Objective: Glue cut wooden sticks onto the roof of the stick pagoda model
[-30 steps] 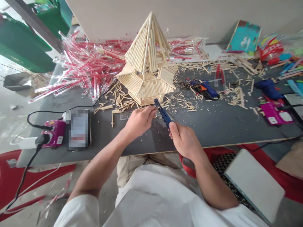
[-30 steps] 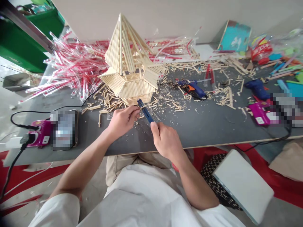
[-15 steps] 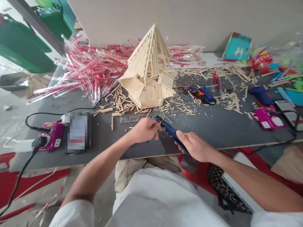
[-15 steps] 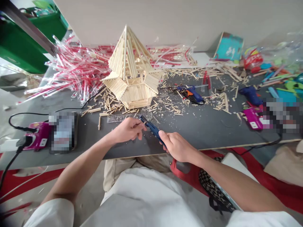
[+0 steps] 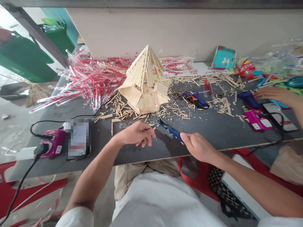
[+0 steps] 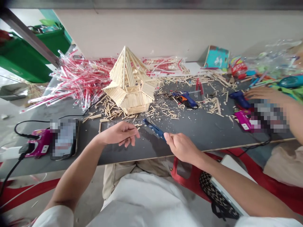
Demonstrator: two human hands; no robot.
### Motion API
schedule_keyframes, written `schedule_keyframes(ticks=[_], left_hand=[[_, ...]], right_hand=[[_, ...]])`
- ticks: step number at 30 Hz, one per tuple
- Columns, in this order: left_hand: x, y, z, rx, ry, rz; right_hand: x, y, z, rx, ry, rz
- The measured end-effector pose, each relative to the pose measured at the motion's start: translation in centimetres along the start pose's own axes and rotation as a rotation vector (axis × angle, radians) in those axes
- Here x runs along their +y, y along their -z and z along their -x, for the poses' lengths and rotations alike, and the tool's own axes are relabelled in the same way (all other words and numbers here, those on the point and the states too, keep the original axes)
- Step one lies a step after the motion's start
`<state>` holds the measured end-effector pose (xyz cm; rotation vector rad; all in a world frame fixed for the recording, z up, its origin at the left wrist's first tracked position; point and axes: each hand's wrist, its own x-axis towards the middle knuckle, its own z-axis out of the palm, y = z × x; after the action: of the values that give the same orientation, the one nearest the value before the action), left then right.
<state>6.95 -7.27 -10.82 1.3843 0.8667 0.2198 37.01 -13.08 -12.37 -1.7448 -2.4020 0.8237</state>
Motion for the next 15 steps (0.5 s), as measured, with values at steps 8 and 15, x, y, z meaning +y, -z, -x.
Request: schedule_keyframes(ticks=[8, 15], left_hand=[[-0.1, 0.2, 0.0, -0.076, -0.211, 0.080], [-0.4, 0.4, -0.4, 0.130, -0.344, 0.035]], right_hand=[[0.4, -2.8, -0.7, 0.348, 0.124, 0.499], [1.2, -2.3, -1.7, 0.403, 0.200, 0.333]])
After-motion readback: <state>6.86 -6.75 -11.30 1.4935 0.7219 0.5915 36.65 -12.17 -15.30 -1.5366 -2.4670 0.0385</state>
